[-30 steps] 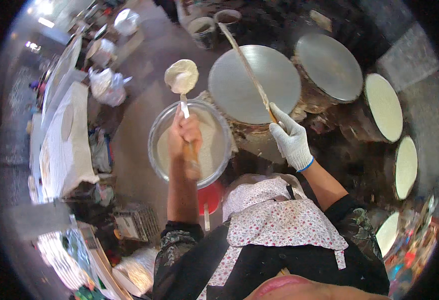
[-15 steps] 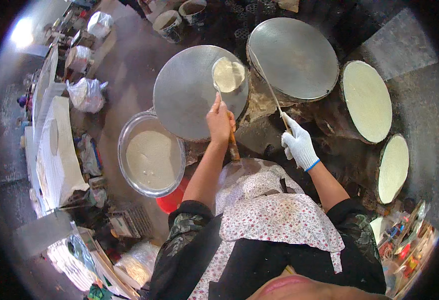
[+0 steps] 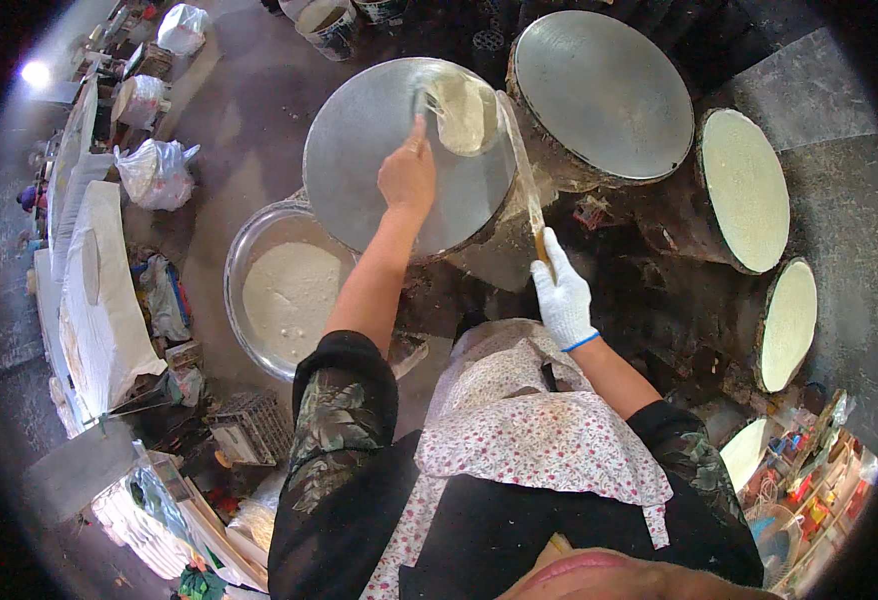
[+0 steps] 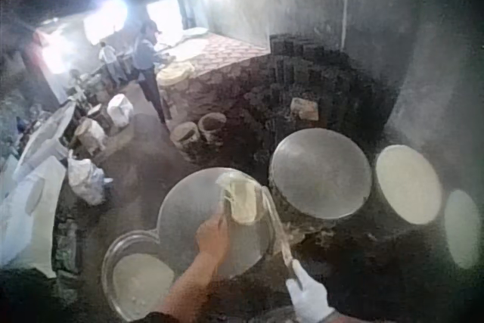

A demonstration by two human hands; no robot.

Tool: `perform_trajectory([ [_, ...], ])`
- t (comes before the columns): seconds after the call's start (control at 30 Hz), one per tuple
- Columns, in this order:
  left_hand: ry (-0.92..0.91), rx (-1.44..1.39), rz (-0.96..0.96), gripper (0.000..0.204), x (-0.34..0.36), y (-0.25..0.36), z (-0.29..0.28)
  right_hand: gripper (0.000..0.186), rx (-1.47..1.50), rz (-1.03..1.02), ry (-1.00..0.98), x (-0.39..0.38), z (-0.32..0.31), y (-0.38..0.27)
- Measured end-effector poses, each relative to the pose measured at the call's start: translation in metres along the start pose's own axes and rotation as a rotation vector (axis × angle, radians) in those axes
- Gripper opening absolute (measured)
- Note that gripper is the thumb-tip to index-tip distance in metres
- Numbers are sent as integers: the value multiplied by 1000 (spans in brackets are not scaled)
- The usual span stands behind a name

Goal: The person ladles batter onto multiple hot round pans, spreads it into thin crepes, flips them with a spatula, and stacks the finished crepes. The person uses a ladle and a spatula to manage several crepes at once across multiple pans.

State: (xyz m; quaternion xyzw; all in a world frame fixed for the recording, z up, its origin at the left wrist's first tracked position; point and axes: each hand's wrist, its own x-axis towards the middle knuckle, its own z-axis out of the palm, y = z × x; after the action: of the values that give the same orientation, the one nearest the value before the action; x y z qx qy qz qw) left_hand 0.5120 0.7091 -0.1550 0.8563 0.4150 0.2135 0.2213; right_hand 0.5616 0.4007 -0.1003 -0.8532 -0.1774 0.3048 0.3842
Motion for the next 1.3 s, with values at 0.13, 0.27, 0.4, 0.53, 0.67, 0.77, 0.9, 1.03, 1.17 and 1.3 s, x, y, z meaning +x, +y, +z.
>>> perform_trajectory([
  [0.13,403,-585,-360,55,27,-5,-48,55,-193,61,-66,30,49,-41],
  [0.27,343,-1001,-392,54,-26,-5,-138,52,-196,-266,75,59,64,-59],
  [0.4,116,-852,-422,46,-116,-15,-171,46,-325,-68,192,58,53,-51],
  [0.53,43,-1125,-641,41,-185,-19,-157,49,-405,-257,75,67,74,-59],
  [0.67,-15,-1277,-593,39,-223,-26,-168,51,-331,-361,188,77,70,-68],
  [0.77,7,-1195,-632,37,-232,-29,-180,49,-244,-312,294,83,69,-57],
  [0.9,13,-1208,-513,28,-229,-24,-176,53,-465,-310,34,92,87,-79],
  [1.03,-30,-1167,-494,24,-240,-23,-176,52,-444,-375,256,100,81,-79],
  [1.17,15,-1081,-453,24,-252,-24,-188,50,-553,-319,132,107,87,-80],
  [1.3,-68,-1094,-460,24,-250,-23,-193,50,-462,-525,73,113,91,-91],
])
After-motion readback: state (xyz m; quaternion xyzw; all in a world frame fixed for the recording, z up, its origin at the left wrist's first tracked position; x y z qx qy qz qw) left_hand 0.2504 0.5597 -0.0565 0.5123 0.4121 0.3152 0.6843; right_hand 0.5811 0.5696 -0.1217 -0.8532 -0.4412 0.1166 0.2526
